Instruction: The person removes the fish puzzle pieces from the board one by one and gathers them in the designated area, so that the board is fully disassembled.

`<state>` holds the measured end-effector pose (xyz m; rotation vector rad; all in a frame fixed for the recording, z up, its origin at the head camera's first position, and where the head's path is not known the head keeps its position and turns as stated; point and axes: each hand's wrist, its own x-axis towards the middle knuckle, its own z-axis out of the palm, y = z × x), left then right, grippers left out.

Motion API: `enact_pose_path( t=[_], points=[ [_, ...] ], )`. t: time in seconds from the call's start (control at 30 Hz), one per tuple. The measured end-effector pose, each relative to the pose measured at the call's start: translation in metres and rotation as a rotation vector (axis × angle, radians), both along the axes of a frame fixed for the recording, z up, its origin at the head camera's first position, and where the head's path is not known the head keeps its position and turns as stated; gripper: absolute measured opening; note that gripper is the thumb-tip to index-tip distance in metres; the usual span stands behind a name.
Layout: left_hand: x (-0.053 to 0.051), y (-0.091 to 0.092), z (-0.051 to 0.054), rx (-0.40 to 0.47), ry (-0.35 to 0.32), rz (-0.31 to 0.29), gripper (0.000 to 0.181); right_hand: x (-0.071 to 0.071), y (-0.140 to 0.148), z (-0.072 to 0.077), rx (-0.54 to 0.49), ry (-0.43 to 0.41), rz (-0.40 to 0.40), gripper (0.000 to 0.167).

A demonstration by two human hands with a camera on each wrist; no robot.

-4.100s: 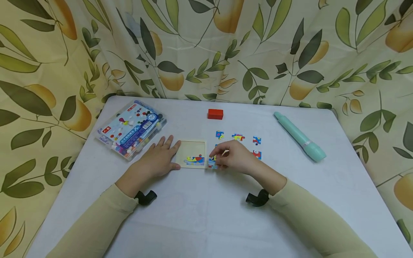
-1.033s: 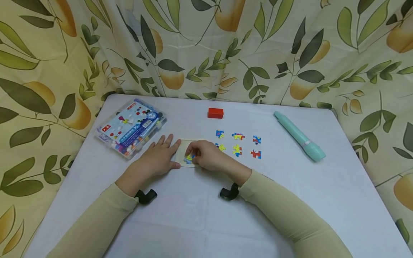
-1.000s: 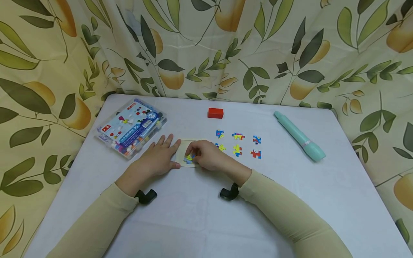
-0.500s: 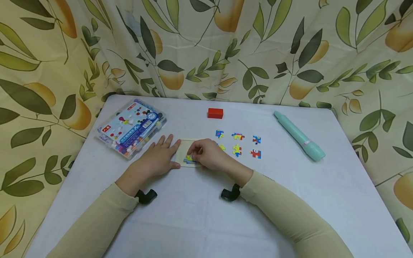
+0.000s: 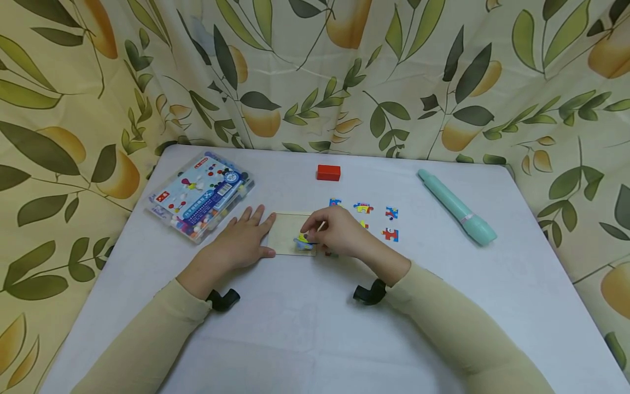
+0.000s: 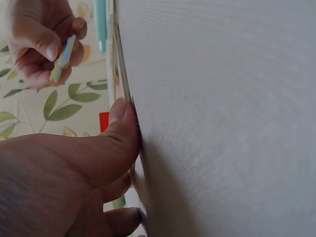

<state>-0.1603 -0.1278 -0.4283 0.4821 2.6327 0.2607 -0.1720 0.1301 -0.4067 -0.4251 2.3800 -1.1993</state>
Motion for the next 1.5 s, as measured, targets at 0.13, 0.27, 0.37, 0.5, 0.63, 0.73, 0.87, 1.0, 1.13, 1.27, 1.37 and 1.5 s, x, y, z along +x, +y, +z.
enact_pose_path(
  t=[0.13, 0.27, 0.37, 0.5, 0.63, 0.73, 0.87, 1.0, 1.13, 1.27, 1.37, 1.5],
  points=[
    [0.001, 0.001, 0.001, 0.0, -0.002, 0.001, 0.092, 0.001, 0.015, 0.003, 0.033, -0.007, -0.021, 0.011],
    [0.0, 0.0, 0.0, -0.001, -0.005, 0.003, 0.093, 0.003, 0.032, 0.004, 0.039, -0.035, -0.059, 0.012],
    [-0.001, 0.0, -0.003, -0.001, -0.008, 0.002, 0.093, 0.005, 0.044, 0.004, 0.046, -0.053, -0.089, 0.013],
    [-0.002, 0.0, -0.003, -0.002, -0.008, 0.0, 0.093, 0.007, 0.06, 0.003, 0.076, -0.045, -0.101, 0.012],
    [-0.001, 0.0, -0.003, -0.008, -0.003, -0.001, 0.093, 0.008, 0.073, -0.001, 0.1, -0.062, -0.115, 0.012],
    [-0.001, 0.0, -0.002, -0.007, -0.001, 0.001, 0.093, 0.009, 0.081, -0.005, 0.12, -0.084, -0.128, 0.012],
    [0.0, 0.0, -0.001, -0.004, 0.001, 0.007, 0.093, 0.01, 0.089, -0.008, 0.13, -0.111, -0.142, 0.013],
    [0.0, 0.0, -0.003, -0.005, 0.008, 0.003, 0.092, 0.012, 0.095, -0.01, 0.146, -0.116, -0.144, 0.013],
    [0.0, 0.0, -0.005, -0.005, 0.011, 0.003, 0.092, 0.014, 0.098, -0.011, 0.171, -0.1, -0.142, 0.014],
    [0.001, 0.0, -0.004, -0.006, 0.01, 0.008, 0.092, 0.015, 0.101, -0.012, 0.192, -0.08, -0.14, 0.014],
    [0.001, 0.0, -0.003, -0.008, 0.008, 0.009, 0.092, 0.015, 0.102, -0.013, 0.205, -0.057, -0.137, 0.014],
    [0.002, 0.001, -0.002, -0.011, 0.003, 0.013, 0.092, 0.015, 0.102, -0.016, 0.224, -0.013, -0.132, 0.014]
  ],
)
